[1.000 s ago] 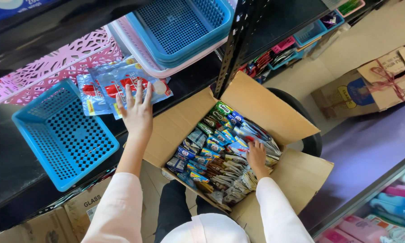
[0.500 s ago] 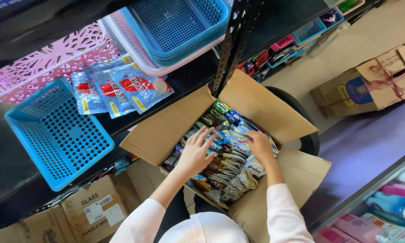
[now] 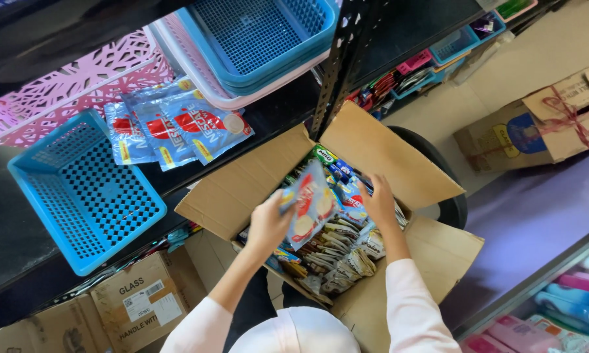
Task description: Restocking and organizing various drink and cereal packets from a box into plastic baskets on a store shelf.
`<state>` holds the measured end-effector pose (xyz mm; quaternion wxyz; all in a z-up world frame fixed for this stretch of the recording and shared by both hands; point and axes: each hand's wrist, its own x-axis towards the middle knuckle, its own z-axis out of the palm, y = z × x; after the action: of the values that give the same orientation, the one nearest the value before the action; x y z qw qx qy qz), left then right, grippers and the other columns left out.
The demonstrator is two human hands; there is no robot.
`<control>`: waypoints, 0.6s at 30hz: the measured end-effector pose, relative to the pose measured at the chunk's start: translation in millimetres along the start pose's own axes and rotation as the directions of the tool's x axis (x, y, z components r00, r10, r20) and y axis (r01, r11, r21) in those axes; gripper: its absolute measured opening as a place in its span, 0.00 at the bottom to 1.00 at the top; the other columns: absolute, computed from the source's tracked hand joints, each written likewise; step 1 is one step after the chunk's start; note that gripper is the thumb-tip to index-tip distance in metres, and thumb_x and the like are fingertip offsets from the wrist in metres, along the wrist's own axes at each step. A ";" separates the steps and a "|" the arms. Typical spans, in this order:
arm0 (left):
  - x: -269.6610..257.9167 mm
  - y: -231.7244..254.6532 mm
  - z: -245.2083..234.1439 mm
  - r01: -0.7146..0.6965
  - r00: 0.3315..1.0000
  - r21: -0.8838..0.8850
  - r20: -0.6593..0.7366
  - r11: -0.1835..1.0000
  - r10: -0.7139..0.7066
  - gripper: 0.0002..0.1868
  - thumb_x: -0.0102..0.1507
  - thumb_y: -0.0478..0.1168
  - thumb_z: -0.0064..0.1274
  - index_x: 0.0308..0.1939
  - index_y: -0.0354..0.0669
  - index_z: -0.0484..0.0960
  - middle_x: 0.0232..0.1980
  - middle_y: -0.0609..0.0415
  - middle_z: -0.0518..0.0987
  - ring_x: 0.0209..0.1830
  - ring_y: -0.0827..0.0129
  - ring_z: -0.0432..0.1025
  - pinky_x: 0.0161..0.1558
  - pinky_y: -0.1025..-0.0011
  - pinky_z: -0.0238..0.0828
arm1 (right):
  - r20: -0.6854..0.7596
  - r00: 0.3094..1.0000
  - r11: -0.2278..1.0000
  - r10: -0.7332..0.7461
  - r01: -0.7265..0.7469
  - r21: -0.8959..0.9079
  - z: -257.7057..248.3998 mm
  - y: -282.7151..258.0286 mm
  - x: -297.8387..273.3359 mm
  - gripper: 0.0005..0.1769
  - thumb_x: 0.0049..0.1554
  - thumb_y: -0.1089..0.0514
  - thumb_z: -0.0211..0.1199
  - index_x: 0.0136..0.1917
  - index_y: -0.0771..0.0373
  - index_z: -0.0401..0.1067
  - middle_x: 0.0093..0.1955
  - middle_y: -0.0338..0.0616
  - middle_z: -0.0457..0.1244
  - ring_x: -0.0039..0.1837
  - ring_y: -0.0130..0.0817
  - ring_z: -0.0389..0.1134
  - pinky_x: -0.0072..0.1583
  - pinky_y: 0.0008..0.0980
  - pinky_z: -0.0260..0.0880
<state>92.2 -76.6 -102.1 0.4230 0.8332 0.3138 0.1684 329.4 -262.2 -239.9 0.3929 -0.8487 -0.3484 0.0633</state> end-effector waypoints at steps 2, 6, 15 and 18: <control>1.3 -7.3 -31.0 0.040 0.996 -0.223 -0.063 0.974 -0.056 0.14 0.65 0.40 0.59 0.51 0.37 0.80 0.42 0.47 0.84 0.42 0.60 0.77 0.42 0.66 0.75 | 0.046 0.998 0.996 0.052 -0.049 -0.073 38.6 77.4 -17.0 0.23 0.59 0.52 0.67 0.64 0.63 0.70 0.64 0.53 0.64 0.67 0.53 0.65 0.67 0.45 0.66; 11.9 -27.3 -97.3 0.101 0.927 -0.585 -0.238 0.805 -0.290 0.11 0.70 0.38 0.53 0.54 0.38 0.76 0.50 0.56 0.80 0.47 0.76 0.73 0.49 0.74 0.72 | 0.125 0.981 0.958 0.146 -0.108 -0.266 76.5 158.2 -51.9 0.37 0.53 0.53 0.70 0.71 0.68 0.62 0.74 0.57 0.56 0.71 0.57 0.60 0.67 0.48 0.64; 102.6 -43.6 -141.5 -0.293 0.743 -0.754 -0.566 0.587 -0.357 0.27 0.73 0.38 0.48 0.74 0.37 0.57 0.70 0.47 0.71 0.65 0.66 0.69 0.67 0.65 0.67 | 0.130 0.930 0.853 0.345 -0.252 -0.457 73.6 114.8 -63.4 0.44 0.49 0.55 0.71 0.75 0.62 0.58 0.78 0.51 0.49 0.72 0.55 0.59 0.65 0.52 0.64; 132.5 -73.0 -128.9 -0.370 0.645 -0.581 -0.722 0.725 -0.250 0.29 0.77 0.38 0.45 0.78 0.36 0.50 0.77 0.43 0.63 0.72 0.62 0.62 0.75 0.64 0.57 | 0.128 0.939 0.825 0.318 -0.208 -0.526 81.6 129.5 -72.8 0.42 0.49 0.54 0.71 0.74 0.56 0.60 0.75 0.52 0.52 0.72 0.56 0.57 0.67 0.53 0.63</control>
<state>92.9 121.3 -83.9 0.5201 0.4749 0.3451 0.6204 313.9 -316.1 -399.8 0.1056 -0.9501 -0.2711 0.1129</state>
